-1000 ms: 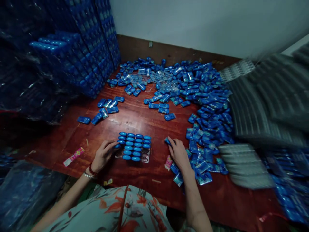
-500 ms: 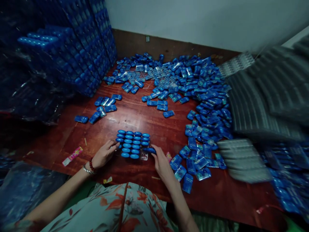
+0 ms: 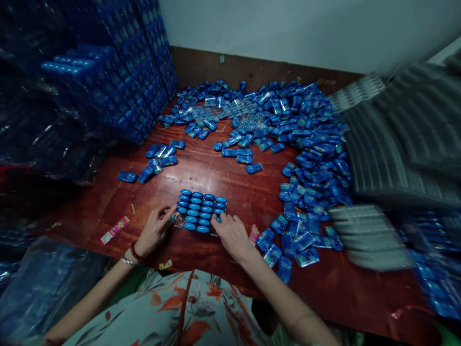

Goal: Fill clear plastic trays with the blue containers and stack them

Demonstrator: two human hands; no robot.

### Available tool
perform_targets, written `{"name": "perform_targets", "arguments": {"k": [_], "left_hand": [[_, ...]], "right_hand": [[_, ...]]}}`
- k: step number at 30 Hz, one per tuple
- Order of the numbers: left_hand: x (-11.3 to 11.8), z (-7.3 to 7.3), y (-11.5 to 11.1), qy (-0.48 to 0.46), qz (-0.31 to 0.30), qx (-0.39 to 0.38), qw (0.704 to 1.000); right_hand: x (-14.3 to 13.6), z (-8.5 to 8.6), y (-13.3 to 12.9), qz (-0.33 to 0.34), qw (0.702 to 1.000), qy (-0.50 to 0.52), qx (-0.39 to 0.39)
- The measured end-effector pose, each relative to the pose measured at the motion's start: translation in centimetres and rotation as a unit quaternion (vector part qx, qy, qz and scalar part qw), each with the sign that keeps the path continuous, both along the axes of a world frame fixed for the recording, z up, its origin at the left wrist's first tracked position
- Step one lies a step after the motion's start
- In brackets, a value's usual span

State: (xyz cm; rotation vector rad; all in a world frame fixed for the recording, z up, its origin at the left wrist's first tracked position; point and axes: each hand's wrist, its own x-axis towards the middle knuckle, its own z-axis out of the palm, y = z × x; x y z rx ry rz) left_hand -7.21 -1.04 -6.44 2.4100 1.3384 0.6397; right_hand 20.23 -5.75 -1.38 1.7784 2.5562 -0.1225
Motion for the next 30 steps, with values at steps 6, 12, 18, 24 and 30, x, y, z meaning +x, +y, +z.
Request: {"name": "perform_targets", "arguments": {"k": [6, 12, 18, 24, 30], "left_hand": [[-2.4, -0.9, -1.1, -0.084, 0.173, -0.042, 0.980], [-1.6, 0.2, -0.2, 0.023, 0.119, -0.151, 0.981], [-2.8, 1.3, -1.4, 0.138, 0.113, -0.120, 0.977], [-2.7, 3.8, -2.1, 0.043, 0.051, -0.073, 0.995], [0.3, 4.1, -0.3, 0.008, -0.024, -0.022, 0.999]], "right_hand": [[2.3, -2.4, -3.9, -0.134, 0.968, 0.182, 0.110], [7.7, -2.7, -7.6, -0.358, 0.883, 0.264, 0.150], [10.2, -1.7, -9.5, -0.331, 0.940, 0.079, 0.037], [8.0, -3.2, -7.0, -0.335, 0.942, 0.019, -0.009], [6.3, -4.1, -3.7, -0.282, 0.951, 0.125, -0.040]]}}
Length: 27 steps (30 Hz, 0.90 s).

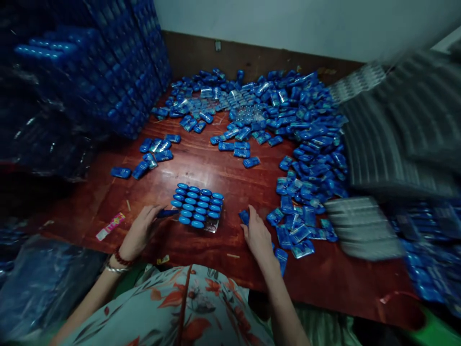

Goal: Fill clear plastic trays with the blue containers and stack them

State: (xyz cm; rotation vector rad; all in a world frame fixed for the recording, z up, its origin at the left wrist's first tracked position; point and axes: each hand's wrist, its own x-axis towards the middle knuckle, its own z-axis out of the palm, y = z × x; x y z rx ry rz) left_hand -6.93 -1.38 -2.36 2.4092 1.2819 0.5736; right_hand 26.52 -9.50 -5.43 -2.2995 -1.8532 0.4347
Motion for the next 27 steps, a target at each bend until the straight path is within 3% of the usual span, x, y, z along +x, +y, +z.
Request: {"name": "perform_targets", "arguments": {"k": [3, 6, 10, 14, 17, 21, 24, 27], "left_hand": [[0.3, -0.8, 0.6, -0.007, -0.056, 0.013, 0.998], [0.2, -0.9, 1.2, -0.005, -0.113, 0.032, 0.993], [0.8, 0.4, 2.3, 0.040, -0.177, 0.045, 0.982], [1.4, 1.5, 3.2, 0.100, -0.233, 0.018, 0.967], [1.3, 1.1, 3.2, 0.099, -0.242, 0.010, 0.965], [1.1, -0.2, 2.4, 0.020, -0.187, 0.035, 0.982], [1.4, -1.1, 1.5, -0.030, -0.150, 0.052, 0.987], [2.0, -1.8, 0.8, -0.049, -0.114, 0.077, 0.989]], "right_hand": [[-0.6, -0.5, -0.5, 0.013, 0.999, 0.023, 0.037], [-0.9, -1.3, -1.8, -0.029, 0.995, 0.041, 0.091], [-1.3, -1.8, -2.7, -0.110, 0.979, 0.116, 0.124], [-1.9, -0.4, -2.6, -0.129, 0.962, 0.197, 0.139], [-2.7, 0.9, -2.4, -0.086, 0.959, 0.223, 0.151], [-4.5, 2.0, -1.7, 0.045, 0.968, 0.199, 0.144], [-6.1, 2.7, -0.6, 0.105, 0.987, 0.051, 0.106], [-7.3, 3.6, 0.6, 0.156, 0.979, -0.115, 0.056]]}}
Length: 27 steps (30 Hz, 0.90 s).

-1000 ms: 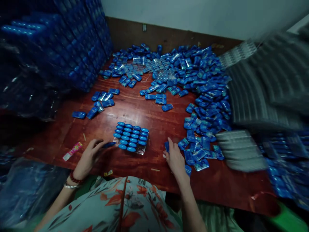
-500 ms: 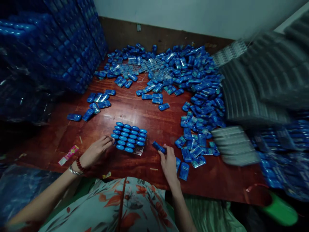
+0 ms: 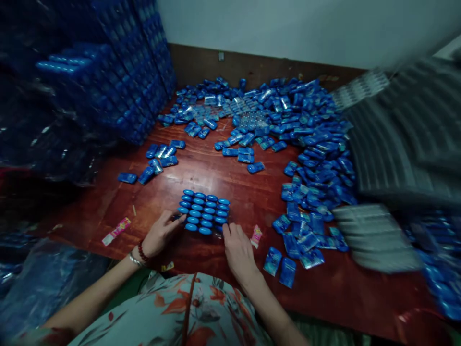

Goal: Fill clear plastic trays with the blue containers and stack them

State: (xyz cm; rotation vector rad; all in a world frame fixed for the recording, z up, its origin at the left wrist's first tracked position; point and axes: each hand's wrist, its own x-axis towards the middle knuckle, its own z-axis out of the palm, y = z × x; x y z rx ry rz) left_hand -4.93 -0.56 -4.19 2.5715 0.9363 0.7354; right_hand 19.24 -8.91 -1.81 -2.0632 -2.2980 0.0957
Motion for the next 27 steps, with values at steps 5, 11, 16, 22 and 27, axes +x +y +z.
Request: {"name": "perform_targets", "arguments": {"k": [5, 11, 16, 22, 27], "left_hand": [[0.2, -0.2, 0.0, 0.018, 0.016, 0.011, 1.000], [0.0, 0.4, 0.4, 0.050, -0.018, -0.014, 0.998], [-0.4, 0.2, 0.8, 0.052, -0.030, 0.006, 0.998], [-1.4, 0.6, 4.7, -0.012, 0.012, 0.015, 1.000], [-1.4, 0.6, 12.6, 0.059, 0.271, 0.014, 0.961]], "right_hand": [[-0.9, 1.2, 1.7, 0.119, 0.986, -0.117, -0.022], [-1.4, 1.8, 3.3, 0.185, 0.969, -0.153, -0.061], [-0.7, 1.7, 3.8, 0.192, 0.969, -0.150, -0.044], [1.4, -0.4, 1.9, 0.094, 0.991, -0.028, 0.089], [3.3, -2.1, -0.7, -0.049, 0.980, 0.070, 0.181]]}}
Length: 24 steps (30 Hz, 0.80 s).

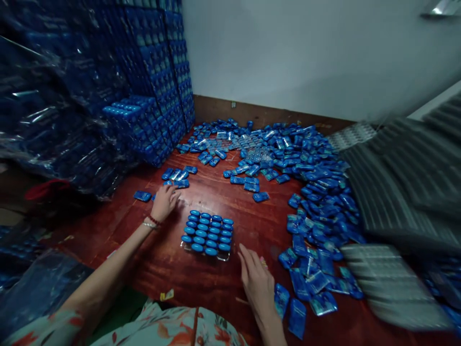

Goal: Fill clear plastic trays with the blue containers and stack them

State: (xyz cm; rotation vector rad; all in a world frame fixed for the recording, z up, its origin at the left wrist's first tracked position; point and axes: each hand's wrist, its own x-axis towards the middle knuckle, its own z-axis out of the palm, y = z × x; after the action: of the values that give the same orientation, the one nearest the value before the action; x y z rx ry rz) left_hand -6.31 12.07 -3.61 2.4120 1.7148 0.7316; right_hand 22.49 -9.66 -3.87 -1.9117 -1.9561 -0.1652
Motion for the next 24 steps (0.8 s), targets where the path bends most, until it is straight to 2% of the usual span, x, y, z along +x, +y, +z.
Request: {"name": "perform_targets", "arguments": {"k": [2, 3, 6, 9, 12, 14, 16, 18, 20, 21, 22, 24], "left_hand": [[0.2, -0.3, 2.9, 0.039, 0.081, -0.014, 0.996], [0.3, -0.5, 4.1, 0.053, 0.096, -0.023, 0.994], [1.5, -1.5, 5.9, 0.093, 0.069, -0.064, 0.991], [3.7, -2.8, 4.9, 0.133, -0.011, -0.103, 0.986], [5.8, -3.7, 3.1, 0.125, -0.096, -0.114, 0.981], [6.4, -3.5, 2.6, 0.095, -0.108, -0.107, 0.984], [5.7, -2.6, 3.1, 0.064, -0.066, -0.089, 0.992], [4.0, -1.4, 4.2, 0.062, 0.036, -0.078, 0.994], [1.8, -0.2, 5.1, 0.095, 0.155, -0.104, 0.978], [0.6, 0.1, 5.4, 0.120, 0.194, -0.141, 0.963], [-0.6, 0.3, 5.6, 0.139, 0.200, -0.176, 0.954], [-2.5, 0.1, 5.8, 0.151, 0.180, -0.196, 0.952]], "right_hand": [[1.2, -0.7, -1.2, -0.022, 1.000, -0.001, 0.000], [1.8, -1.1, -1.7, -0.027, 1.000, -0.006, -0.005], [3.2, -1.9, -2.6, -0.025, 0.999, -0.017, -0.012], [3.6, -2.1, -2.5, -0.027, 0.999, -0.023, -0.018], [3.4, -1.8, -1.8, -0.033, 0.999, -0.026, -0.016], [3.5, -1.6, -1.5, -0.028, 0.999, -0.011, -0.014], [3.8, -1.4, -1.3, -0.033, 0.999, 0.015, -0.017], [4.6, -1.2, -1.4, -0.060, 0.997, 0.041, -0.015], [5.8, -0.8, -1.6, -0.112, 0.992, 0.061, -0.003], [6.5, -0.5, -1.8, -0.142, 0.987, 0.071, 0.002], [7.4, -0.2, -2.0, -0.176, 0.981, 0.082, 0.007], [9.5, 0.4, -2.5, -0.250, 0.962, 0.106, 0.008]]}}
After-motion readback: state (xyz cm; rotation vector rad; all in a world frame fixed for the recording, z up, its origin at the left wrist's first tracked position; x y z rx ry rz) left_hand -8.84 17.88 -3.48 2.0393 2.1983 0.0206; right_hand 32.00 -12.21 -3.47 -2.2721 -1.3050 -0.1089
